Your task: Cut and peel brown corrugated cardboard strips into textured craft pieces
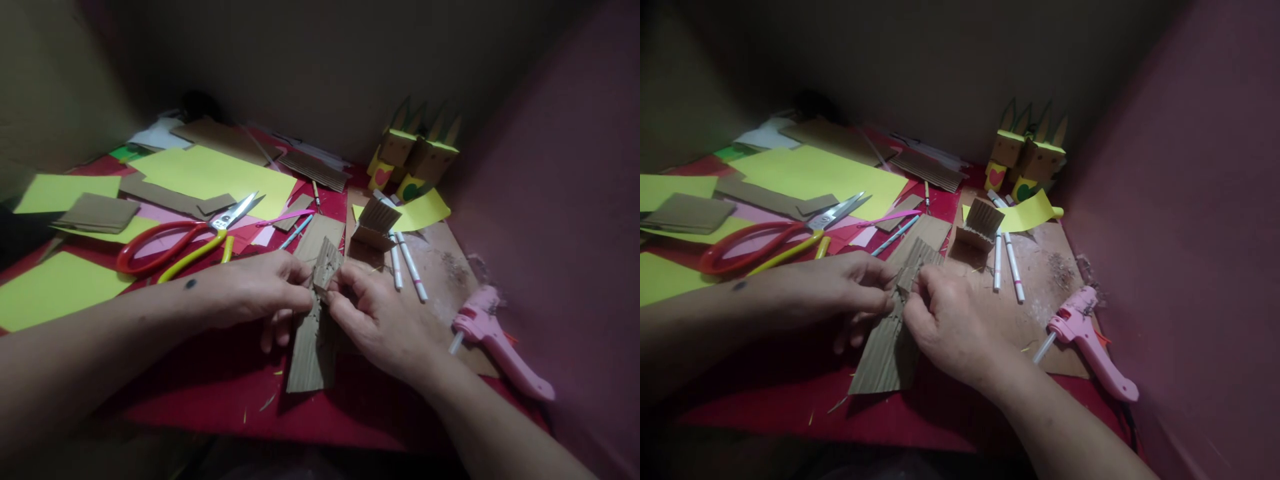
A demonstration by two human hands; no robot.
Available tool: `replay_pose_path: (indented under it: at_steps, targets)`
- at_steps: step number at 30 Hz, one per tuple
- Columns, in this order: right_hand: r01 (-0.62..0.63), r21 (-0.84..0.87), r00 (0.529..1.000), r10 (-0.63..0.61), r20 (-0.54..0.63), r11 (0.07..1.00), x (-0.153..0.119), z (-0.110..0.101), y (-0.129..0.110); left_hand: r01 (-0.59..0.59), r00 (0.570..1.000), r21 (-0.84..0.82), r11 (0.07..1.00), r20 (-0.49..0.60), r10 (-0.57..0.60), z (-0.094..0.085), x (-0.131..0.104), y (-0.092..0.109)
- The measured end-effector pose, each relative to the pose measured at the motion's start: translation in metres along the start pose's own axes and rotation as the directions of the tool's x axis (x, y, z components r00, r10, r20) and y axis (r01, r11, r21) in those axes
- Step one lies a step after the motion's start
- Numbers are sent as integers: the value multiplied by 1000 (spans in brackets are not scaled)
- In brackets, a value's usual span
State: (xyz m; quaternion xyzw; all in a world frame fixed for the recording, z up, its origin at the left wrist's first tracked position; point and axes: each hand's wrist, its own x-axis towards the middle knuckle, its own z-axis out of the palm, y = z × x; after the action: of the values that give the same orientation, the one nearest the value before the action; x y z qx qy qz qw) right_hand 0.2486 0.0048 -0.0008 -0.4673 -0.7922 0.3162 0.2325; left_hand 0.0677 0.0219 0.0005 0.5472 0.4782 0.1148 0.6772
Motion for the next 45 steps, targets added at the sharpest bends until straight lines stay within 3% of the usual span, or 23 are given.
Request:
replay_pose_path:
  at_steps: [8, 11, 14, 17, 20, 22, 24, 26, 27, 29, 31, 37, 45]
  targets:
    - [-143, 269, 989, 150, -9, 953, 2, 0, 5, 28, 999, 14, 999, -18, -28, 1, -2, 0]
    - [-188, 509, 976, 219, -1, 840, 4, 4, 9, 57, 998, 23, 998, -29, -56, 0, -2, 0]
    - [-193, 725, 968, 251, 29, 661, 7, 5, 13, 69, 997, 30, 997, -45, -68, 0, -2, 0]
    - [-179, 836, 969, 239, 60, 519, 10, 0, 15, 58, 997, 31, 998, -49, -57, 0, -1, 0]
    - [-131, 871, 972, 233, 19, 474, 10, -7, 14, 79, 995, 28, 996, -60, -77, 0, 0, 0]
    - [-69, 839, 971, 230, -68, 539, 8, -9, 12, 87, 995, 29, 996, -60, -86, 0, 0, 0]
    - [13, 703, 966, 171, -192, 711, 4, -7, 11, 75, 996, 38, 996, -52, -73, -1, 0, 1]
    - [98, 410, 966, 13, -259, 907, 0, -3, 10, 55, 998, 55, 997, -46, -52, -1, -1, 1]
    - [132, 239, 967, -72, -245, 962, -2, -1, 9, 46, 998, 65, 997, -41, -43, -1, -1, 1]
    - [222, -9, 954, -219, -204, 975, -4, 4, 7, 28, 999, 92, 995, -40, -24, 0, -2, 1]
    - [234, -100, 947, -250, -201, 967, -4, 7, 6, -8, 999, 108, 994, -51, 14, 1, -3, 2]
    - [78, -130, 967, -107, -230, 988, -1, 8, 1, -63, 996, 128, 990, -60, 71, 6, -6, 4]
    - [127, -139, 946, -162, -282, 982, 1, 15, 0, -35, 994, 215, 976, -92, 56, 13, -11, 5]
